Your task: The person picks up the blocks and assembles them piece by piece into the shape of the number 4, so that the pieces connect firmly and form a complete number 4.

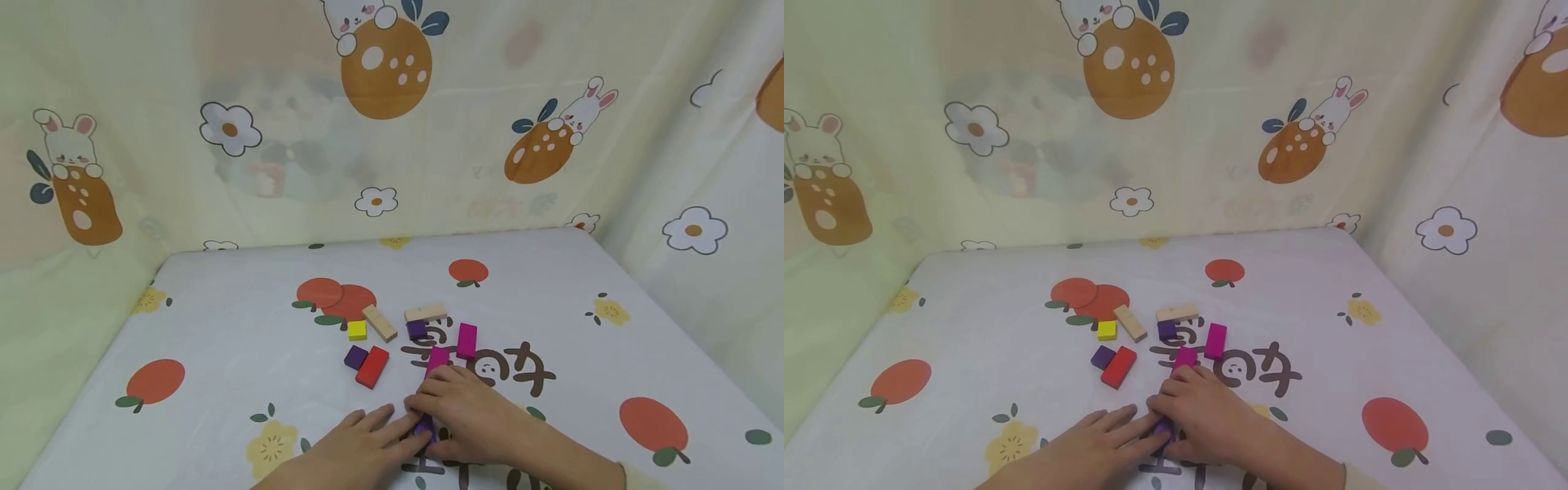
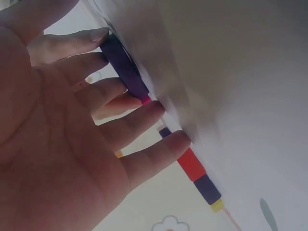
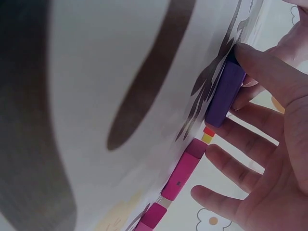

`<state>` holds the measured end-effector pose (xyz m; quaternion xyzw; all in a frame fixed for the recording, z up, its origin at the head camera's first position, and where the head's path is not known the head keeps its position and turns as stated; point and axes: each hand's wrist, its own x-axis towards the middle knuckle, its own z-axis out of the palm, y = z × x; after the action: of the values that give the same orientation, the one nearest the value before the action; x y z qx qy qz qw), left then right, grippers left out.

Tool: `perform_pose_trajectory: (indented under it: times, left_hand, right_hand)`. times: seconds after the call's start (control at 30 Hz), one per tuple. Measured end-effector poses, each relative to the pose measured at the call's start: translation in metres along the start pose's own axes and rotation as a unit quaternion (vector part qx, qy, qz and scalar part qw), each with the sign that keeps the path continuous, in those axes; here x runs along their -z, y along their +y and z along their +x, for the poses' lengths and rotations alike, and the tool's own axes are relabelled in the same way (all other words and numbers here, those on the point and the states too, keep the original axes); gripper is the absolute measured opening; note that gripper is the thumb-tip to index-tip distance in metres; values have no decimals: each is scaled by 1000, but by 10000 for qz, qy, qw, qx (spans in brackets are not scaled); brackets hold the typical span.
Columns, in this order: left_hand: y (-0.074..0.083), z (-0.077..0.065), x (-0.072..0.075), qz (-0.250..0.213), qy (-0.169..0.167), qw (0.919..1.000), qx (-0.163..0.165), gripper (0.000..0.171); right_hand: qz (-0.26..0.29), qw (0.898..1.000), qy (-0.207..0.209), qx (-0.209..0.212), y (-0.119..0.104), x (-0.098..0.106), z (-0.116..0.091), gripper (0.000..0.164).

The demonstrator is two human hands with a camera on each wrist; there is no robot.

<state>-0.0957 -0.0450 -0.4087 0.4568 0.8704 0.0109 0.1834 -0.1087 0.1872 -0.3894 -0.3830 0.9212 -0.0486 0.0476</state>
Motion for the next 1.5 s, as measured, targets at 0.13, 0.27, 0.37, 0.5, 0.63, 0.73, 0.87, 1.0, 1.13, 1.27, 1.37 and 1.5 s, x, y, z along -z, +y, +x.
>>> perform_pose_trajectory:
  times: [0.13, 0.27, 0.37, 0.5, 0.63, 0.73, 0.87, 1.0, 1.13, 1.27, 1.37, 1.5]
  left_hand:
    - [1, 0, 1, -67, -38, 10000, 64, 84]
    - [2, -1, 3, -89, -64, 9999, 82, 84]
    - [3, -2, 4, -115, -60, 9999, 93, 84]
    - [4, -3, 5, -165, -33, 9998, 111, 83]
    - [4, -3, 5, -131, 12, 9999, 74, 84]
    - [4, -4, 5, -67, 65, 9999, 56, 85]
    - [4, -5, 5, -28, 103, 9999, 51, 85]
    - [4, -4, 3, -48, 71, 9999, 56, 84]
    - [4, -2, 3, -109, -4, 9999, 80, 84]
    - [5, -1, 2, -183, -65, 9997, 138, 84]
    - [5, -1, 2, -181, -74, 9997, 152, 84]
    - [5, -1, 3, -154, -63, 9998, 107, 84]
  right_hand:
    - [24, 10000, -62, -45, -1, 2, 0, 55]
    - [79, 9999, -102, -52, -1, 3, 0, 55]
    - [112, 9999, -122, -47, -1, 3, 0, 55]
    - [159, 9996, -197, -83, 0, 4, -2, 56]
    - [366, 9992, -155, -82, 4, 8, -5, 52]
    - [376, 9993, 1, -42, 6, 10, -6, 47]
    - [107, 9996, 256, -105, 10, 11, -3, 46]
    - [-45, 9984, 477, -289, 14, 9, 1, 45]
    - [-92, 9971, 547, -520, 17, 7, 6, 45]
    - [-114, 9945, 511, -906, 20, 7, 11, 47]
    - [-117, 9921, 446, -1165, 22, 6, 13, 50]
    - [-135, 9900, 385, -1351, 23, 5, 15, 52]
